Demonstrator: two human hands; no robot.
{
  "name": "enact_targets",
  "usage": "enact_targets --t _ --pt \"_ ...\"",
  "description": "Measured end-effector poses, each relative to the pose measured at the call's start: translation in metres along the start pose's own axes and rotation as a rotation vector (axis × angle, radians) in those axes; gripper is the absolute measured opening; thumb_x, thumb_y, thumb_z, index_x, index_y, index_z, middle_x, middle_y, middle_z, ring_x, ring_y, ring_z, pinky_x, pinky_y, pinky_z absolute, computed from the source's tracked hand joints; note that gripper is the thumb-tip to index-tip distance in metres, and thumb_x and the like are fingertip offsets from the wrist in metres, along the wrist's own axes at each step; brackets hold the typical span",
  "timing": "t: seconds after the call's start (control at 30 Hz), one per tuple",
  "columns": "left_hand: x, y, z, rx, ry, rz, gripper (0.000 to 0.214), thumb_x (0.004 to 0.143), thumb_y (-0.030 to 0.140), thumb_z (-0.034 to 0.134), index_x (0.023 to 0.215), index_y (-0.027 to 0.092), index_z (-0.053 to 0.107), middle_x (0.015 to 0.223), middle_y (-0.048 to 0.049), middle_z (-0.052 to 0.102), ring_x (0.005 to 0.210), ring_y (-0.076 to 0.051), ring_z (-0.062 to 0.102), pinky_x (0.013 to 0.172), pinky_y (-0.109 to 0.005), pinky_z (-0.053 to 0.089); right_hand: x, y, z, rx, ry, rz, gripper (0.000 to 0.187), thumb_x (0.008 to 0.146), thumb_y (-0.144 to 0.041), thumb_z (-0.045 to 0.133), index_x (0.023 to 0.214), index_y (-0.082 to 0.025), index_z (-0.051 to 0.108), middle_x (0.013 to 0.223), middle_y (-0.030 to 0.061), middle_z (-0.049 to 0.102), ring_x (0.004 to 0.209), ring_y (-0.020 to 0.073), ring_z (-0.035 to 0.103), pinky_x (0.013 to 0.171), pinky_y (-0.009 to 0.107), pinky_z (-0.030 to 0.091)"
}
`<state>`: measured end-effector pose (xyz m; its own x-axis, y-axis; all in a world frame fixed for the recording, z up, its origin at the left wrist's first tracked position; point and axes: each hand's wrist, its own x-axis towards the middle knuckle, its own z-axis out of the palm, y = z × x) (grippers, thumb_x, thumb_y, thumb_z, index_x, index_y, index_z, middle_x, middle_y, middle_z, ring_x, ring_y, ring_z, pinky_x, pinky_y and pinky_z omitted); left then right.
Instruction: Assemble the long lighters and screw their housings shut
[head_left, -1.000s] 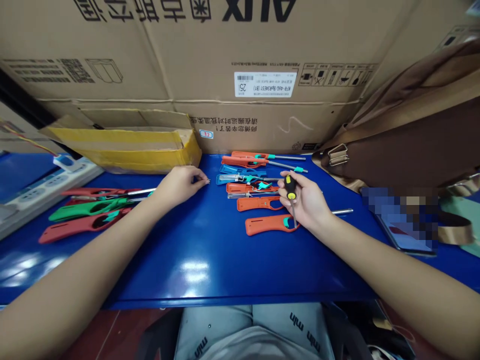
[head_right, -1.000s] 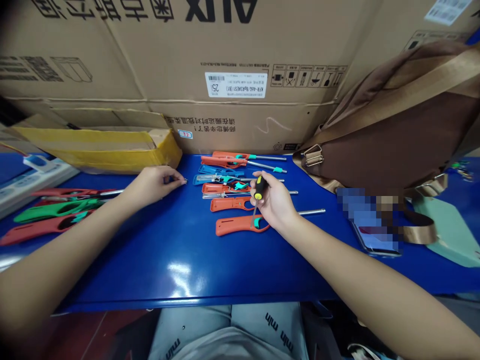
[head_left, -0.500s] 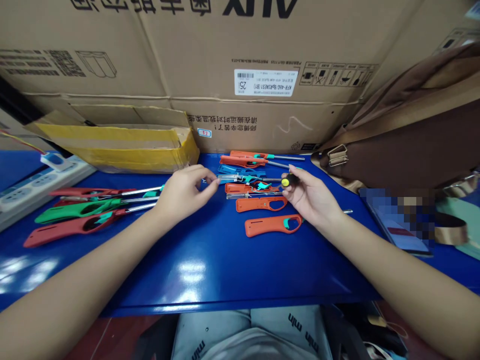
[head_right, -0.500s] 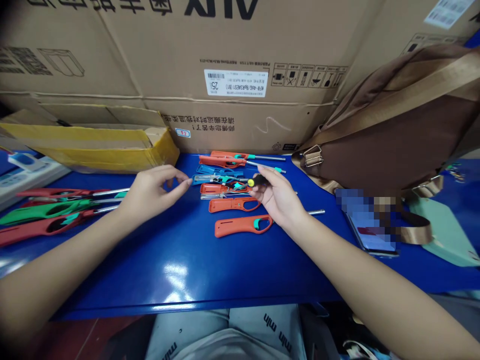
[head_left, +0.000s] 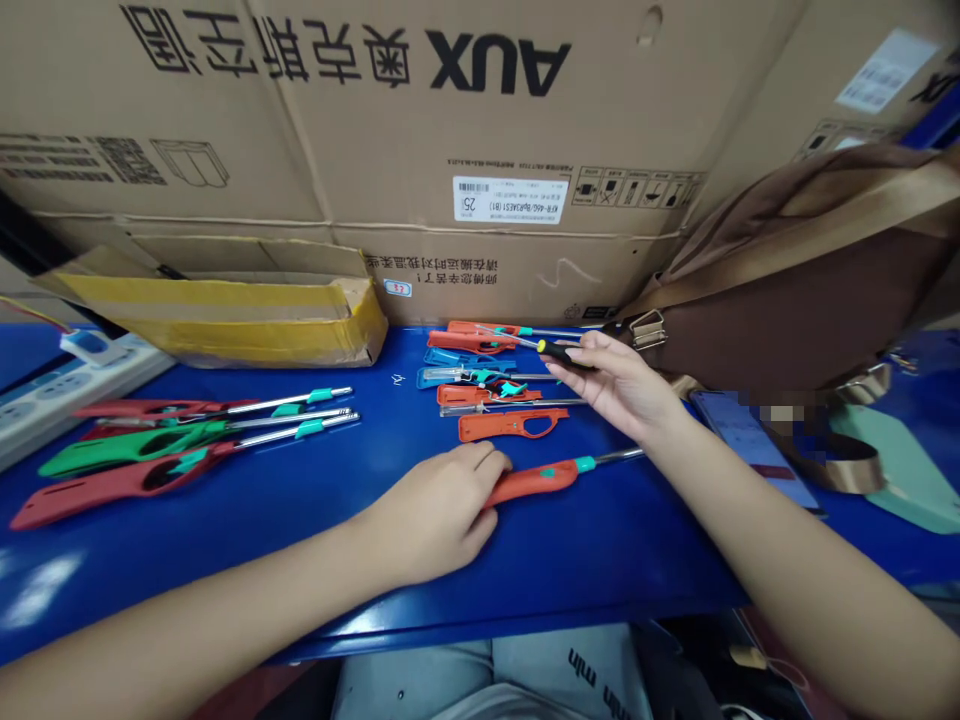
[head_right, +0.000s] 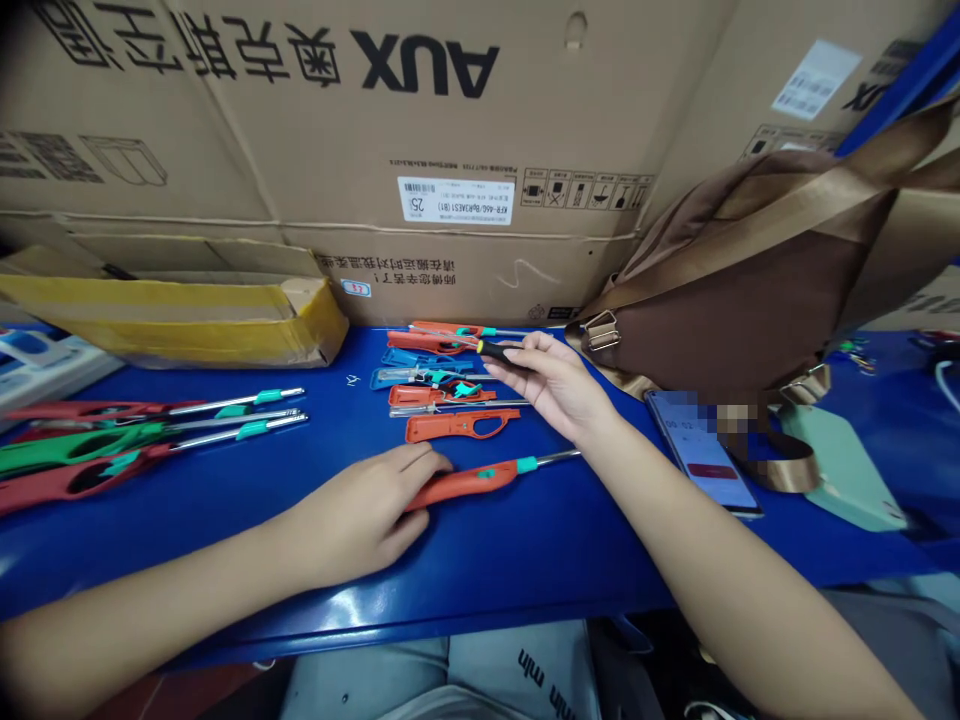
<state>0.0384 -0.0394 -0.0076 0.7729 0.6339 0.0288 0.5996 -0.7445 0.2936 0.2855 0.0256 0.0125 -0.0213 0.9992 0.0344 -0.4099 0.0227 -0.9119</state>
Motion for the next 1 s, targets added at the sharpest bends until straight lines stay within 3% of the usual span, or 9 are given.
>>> enact_targets --t 0.17,0.27,0.33,0.43,0.53,0.63,0.73,0.83,1.0 --pt "-0.003 -0.009 -0.022 0.034 -0.1 0.009 0.022 0.086 0.01 0.047 0.102 0.018 0.061 0.096 -0.009 0.071 0.081 -0.028 0.07 0.069 -0.038 0.053 0.015 -0.01 -0.02 -0.116 0.016 -0.041 0.026 0.065 -0.015 0.09 0.084 -0.02 0.073 0.092 0.0013 0.079 0.093 0.0141 0.078 0.09 0.021 0.065" --pt "-0.007 -0.026 -0.039 -0.197 -0.133 -0.002 0.02 0.082 0.01 0.051 0.094 0.021 0.063 0.08 -0.0011 0.068 0.069 -0.02 0.064 0.062 -0.029 0.046 0.019 -0.009 -0.029 -0.262 -0.013 -0.023 0.034 0.062 -0.021 0.094 0.091 -0.015 0.078 0.096 0.0094 0.08 0.084 0.016 0.078 0.08 0.022 0.067" --pt "-0.011 -0.04 -0.05 -0.375 -0.136 0.006 0.01 0.083 0.015 0.054 0.084 0.02 0.063 0.073 0.0011 0.063 0.065 -0.016 0.058 0.059 -0.026 0.041 0.022 -0.004 -0.035 -0.372 -0.01 -0.05 0.035 0.062 -0.029 0.096 0.089 -0.013 0.08 0.088 0.0095 0.08 0.076 0.0165 0.077 0.072 0.025 0.067" --pt "-0.013 -0.06 -0.062 -0.542 -0.037 -0.045 0.014 0.085 0.031 0.059 0.079 0.018 0.063 0.07 0.0016 0.061 0.064 -0.014 0.055 0.06 -0.023 0.042 0.03 0.008 -0.042 -0.525 0.04 -0.165 0.038 0.065 -0.039 0.094 0.092 -0.017 0.08 0.081 0.0054 0.078 0.072 0.0175 0.075 0.069 0.03 0.067" --pt "-0.01 -0.074 -0.066 -0.511 0.101 -0.118 0.032 0.087 0.047 0.061 0.075 0.018 0.057 0.064 0.0042 0.047 0.056 -0.011 0.043 0.053 -0.022 0.034 0.042 0.019 -0.042 -0.645 0.076 -0.275 0.041 0.07 -0.048 0.088 0.099 -0.02 0.077 0.082 0.0036 0.076 0.076 0.0205 0.075 0.07 0.034 0.066" --pt "-0.003 -0.086 -0.066 -0.453 0.223 -0.194 0.046 0.091 0.061 0.056 0.072 0.019 0.054 0.062 0.0052 0.039 0.055 -0.01 0.035 0.052 -0.022 0.029 0.055 0.025 -0.035 -0.794 0.052 -0.326 0.034 0.079 -0.047 0.081 0.1 -0.021 0.076 0.078 0.0027 0.074 0.061 0.0196 0.071 0.06 0.035 0.063" --pt "0.006 -0.098 -0.067 -0.379 0.334 -0.266 0.05 0.093 0.067 0.049 0.081 0.019 0.058 0.066 0.0039 0.044 0.059 -0.012 0.04 0.056 -0.024 0.033 0.069 0.025 -0.024 -0.964 -0.018 -0.384 0.016 0.081 -0.027 0.079 0.095 -0.021 0.077 0.091 0.0057 0.076 0.076 0.022 0.073 0.075 0.039 0.063" --pt "0.015 -0.112 -0.073 -0.28 0.421 -0.342 0.049 0.095 0.067 0.048 0.089 0.02 0.059 0.073 0.0018 0.053 0.066 -0.015 0.047 0.061 -0.026 0.036 0.081 0.022 -0.013 -1.115 -0.081 -0.445 0.014 0.081 -0.015 0.077 0.094 -0.02 0.076 0.102 0.0076 0.076 0.098 0.024 0.071 0.097 0.045 0.056" --pt "0.038 -0.141 -0.083 -0.112 0.414 -0.372 0.039 0.095 0.057 0.053 0.092 0.019 0.06 0.086 -0.0051 0.065 0.078 -0.023 0.059 0.068 -0.032 0.041 0.092 0.014 -0.007 -1.276 -0.178 -0.472 0.017 0.084 -0.01 0.071 0.097 -0.02 0.078 0.106 0.0101 0.075 0.103 0.0256 0.07 0.101 0.043 0.053"
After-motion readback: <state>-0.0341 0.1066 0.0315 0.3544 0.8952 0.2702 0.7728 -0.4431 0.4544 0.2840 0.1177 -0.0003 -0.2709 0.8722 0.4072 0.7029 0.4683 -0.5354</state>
